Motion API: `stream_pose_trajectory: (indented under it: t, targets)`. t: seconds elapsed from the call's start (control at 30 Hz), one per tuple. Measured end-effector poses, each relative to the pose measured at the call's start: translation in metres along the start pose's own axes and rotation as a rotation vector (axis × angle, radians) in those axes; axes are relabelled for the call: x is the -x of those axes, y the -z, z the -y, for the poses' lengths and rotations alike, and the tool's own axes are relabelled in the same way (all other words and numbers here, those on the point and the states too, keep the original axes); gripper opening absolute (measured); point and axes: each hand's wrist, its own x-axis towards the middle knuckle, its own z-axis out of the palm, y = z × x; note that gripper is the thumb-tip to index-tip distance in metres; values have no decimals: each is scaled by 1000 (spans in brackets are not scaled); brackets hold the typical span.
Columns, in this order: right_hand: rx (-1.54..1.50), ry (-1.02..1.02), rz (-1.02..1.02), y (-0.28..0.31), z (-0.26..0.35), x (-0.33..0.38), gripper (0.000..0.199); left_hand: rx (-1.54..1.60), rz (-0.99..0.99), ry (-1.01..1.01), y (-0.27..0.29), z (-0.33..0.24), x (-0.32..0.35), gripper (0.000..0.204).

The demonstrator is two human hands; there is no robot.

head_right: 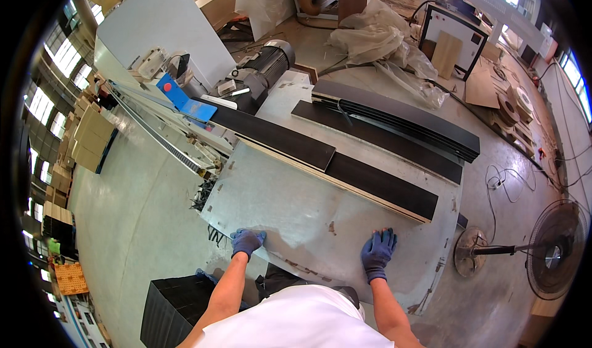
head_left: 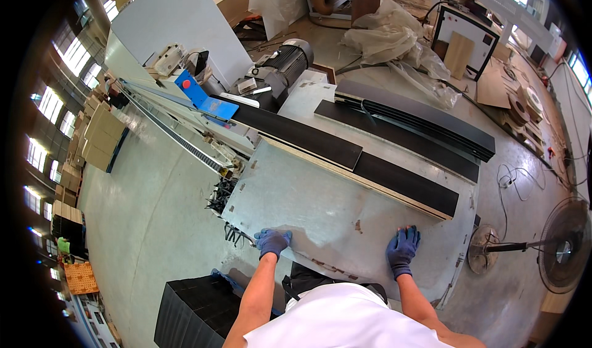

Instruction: The person moves wood panels from a work table and stacks them onto a pallet.

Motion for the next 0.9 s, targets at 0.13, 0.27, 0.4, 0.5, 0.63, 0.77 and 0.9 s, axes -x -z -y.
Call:
stream_pose_trajectory:
  t: [0.13, 0.27, 0.4, 0.5, 0.63, 0.77, 0.9]
  targets:
    - [1, 2, 7, 0, 1, 0, 27, 13, -7, 4, -6, 4, -5, 110]
    - [8, 2, -2, -2, -2, 1, 28, 12, -4, -12, 1, -1, 3, 110]
    - [4, 2, 2, -1, -1, 1, 28, 14, -5, -21, 5, -1, 7, 111]
    - [4, 1, 8, 0, 0, 0, 28, 11, 1, -33, 6, 0, 8, 111]
    - [10, 2, 4, 1, 0, 0, 30, 12, -2, -23, 7, -2, 10, 111]
    - [15, 6, -17, 0, -1, 1, 27, -85, -207, -20, -1, -6, 19, 90]
    - [14, 3, -2, 0, 1, 0, 27, -102, -156, -30, -7, 1, 6, 91]
